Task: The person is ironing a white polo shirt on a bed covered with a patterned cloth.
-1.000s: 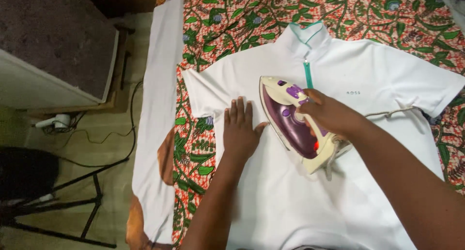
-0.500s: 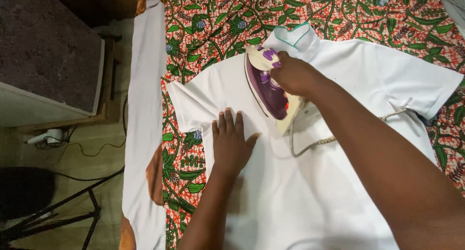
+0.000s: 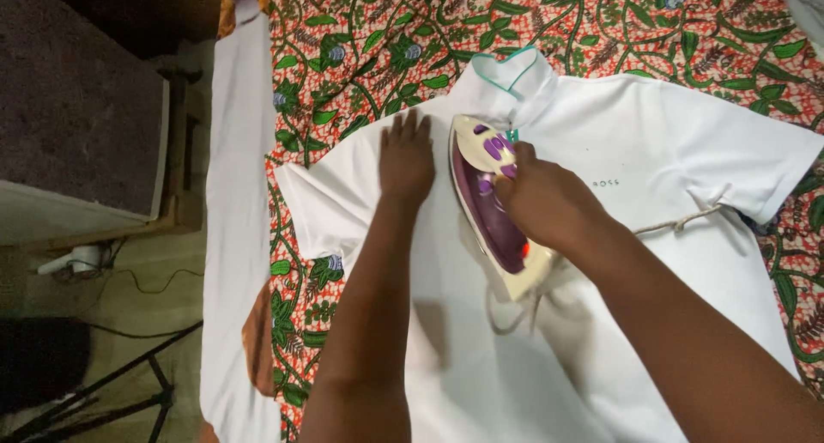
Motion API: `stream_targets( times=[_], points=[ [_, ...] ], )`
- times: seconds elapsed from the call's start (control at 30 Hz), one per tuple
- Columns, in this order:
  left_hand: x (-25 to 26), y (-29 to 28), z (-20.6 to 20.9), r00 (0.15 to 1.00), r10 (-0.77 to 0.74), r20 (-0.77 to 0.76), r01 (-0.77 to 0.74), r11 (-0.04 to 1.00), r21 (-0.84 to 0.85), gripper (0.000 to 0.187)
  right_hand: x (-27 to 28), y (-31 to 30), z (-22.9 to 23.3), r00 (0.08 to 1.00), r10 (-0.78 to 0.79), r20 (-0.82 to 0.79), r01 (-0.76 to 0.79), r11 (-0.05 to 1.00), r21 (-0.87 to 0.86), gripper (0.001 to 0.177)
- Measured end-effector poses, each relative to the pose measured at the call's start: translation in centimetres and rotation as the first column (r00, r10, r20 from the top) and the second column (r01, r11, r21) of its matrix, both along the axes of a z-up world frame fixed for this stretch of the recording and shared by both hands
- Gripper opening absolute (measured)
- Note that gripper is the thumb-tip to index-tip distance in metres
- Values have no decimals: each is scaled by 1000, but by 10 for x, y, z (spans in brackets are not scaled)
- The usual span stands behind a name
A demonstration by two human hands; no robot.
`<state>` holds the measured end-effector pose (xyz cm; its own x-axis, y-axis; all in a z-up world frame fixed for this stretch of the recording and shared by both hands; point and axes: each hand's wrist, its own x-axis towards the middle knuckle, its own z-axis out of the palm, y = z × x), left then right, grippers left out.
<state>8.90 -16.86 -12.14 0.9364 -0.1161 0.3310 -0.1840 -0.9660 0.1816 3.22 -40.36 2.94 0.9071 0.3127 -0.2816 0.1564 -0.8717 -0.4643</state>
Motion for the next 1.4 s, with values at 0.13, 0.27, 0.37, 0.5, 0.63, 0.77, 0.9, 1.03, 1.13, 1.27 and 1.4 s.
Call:
stream_targets(
  times=[0.13,0.27,0.37,0.5,0.63,0.77,0.9,1.03,1.13,1.27,1.4],
  points=[
    [-7,2,21,988,64,-142,-71,997,-41,55,25,24,26,992,-118,-49,118,993,-8,51],
    [-4,3,12,991,81,-109,-83,996,-15,60,43,28,29,993,-98,-70,95,994,-46,46],
    [-3,3,14,989,71,-129,-78,996,-46,60,45,21,17,995,-81,-53,81,997,-12,47],
    [-3,4,9,992,78,-95,-79,997,-10,60,21,-3,28,996,-51,-72,51,999,-13,52],
    [-2,3,9,991,73,-109,-73,997,1,59,-1,-30,47,953,-162,-255,192,977,97,61],
    [1,-5,14,992,90,-91,-89,996,15,59,-4,-81,21,990,-138,-28,138,904,405,60],
    [12,-28,20,962,187,-198,-180,982,53,60,16,-113,28,877,-322,-356,477,665,574,57],
    [22,-66,-19,991,-111,70,120,981,-149,56,60,-137,19,923,-384,24,315,790,526,54],
    [6,-89,25,976,-201,-88,184,968,-170,55,94,-135,28,868,-200,454,177,980,93,59],
    [7,-86,9,985,-172,-30,161,960,-228,58,127,-141,8,846,117,519,115,912,-394,64],
    [6,-84,14,982,-185,-48,163,943,-289,55,151,-175,-37,747,446,494,-57,782,-621,57]
  ],
)
